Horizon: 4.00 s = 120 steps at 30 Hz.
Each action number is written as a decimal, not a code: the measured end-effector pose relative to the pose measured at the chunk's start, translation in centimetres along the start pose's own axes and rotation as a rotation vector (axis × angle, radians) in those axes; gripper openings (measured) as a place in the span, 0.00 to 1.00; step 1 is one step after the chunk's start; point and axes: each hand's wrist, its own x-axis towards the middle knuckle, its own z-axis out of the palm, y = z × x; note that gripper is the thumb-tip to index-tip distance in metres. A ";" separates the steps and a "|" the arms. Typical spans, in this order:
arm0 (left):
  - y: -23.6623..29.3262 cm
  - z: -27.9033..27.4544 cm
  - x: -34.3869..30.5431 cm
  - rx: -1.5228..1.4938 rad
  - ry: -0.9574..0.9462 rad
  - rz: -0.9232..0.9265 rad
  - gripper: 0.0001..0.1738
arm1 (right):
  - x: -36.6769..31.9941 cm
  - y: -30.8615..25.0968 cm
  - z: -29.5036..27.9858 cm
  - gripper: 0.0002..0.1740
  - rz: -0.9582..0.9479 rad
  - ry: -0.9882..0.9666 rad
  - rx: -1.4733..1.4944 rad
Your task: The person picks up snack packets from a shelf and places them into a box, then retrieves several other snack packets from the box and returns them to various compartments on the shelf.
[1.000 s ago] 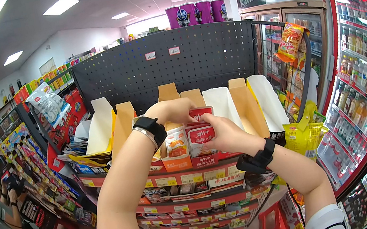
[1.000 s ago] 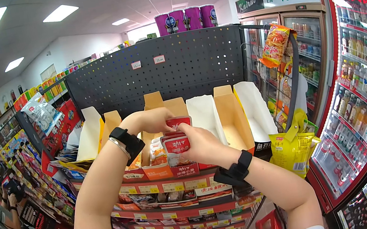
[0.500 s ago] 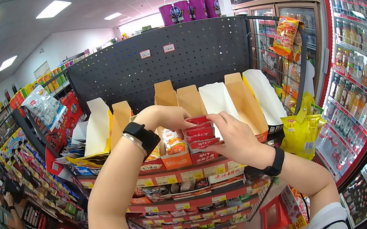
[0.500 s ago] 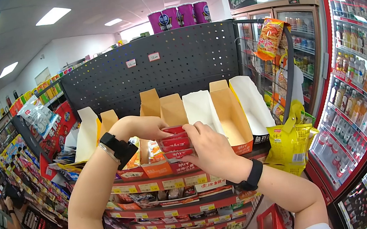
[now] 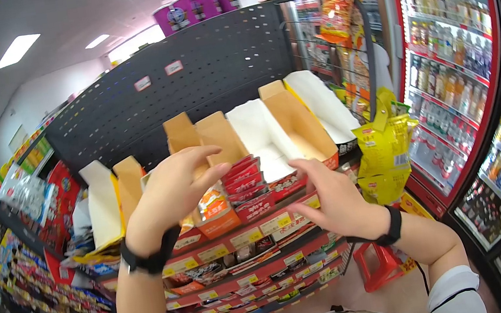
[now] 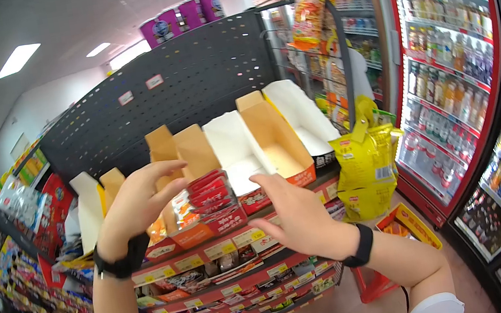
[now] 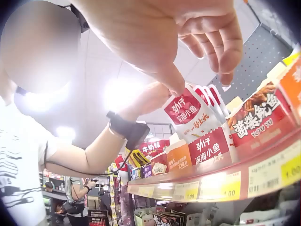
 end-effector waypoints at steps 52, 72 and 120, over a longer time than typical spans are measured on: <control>25.9 50.6 6.1 -0.366 -0.980 0.211 0.26 | -47.8 20.0 -23.4 0.25 1.331 0.591 -0.322; 25.2 57.4 2.0 -0.428 -0.970 -0.566 0.21 | -45.2 49.3 -16.8 0.21 1.048 -0.458 0.014; 34.1 72.1 -0.9 -1.579 -0.128 -1.716 0.19 | -49.3 49.2 -2.6 0.20 1.034 -1.098 1.244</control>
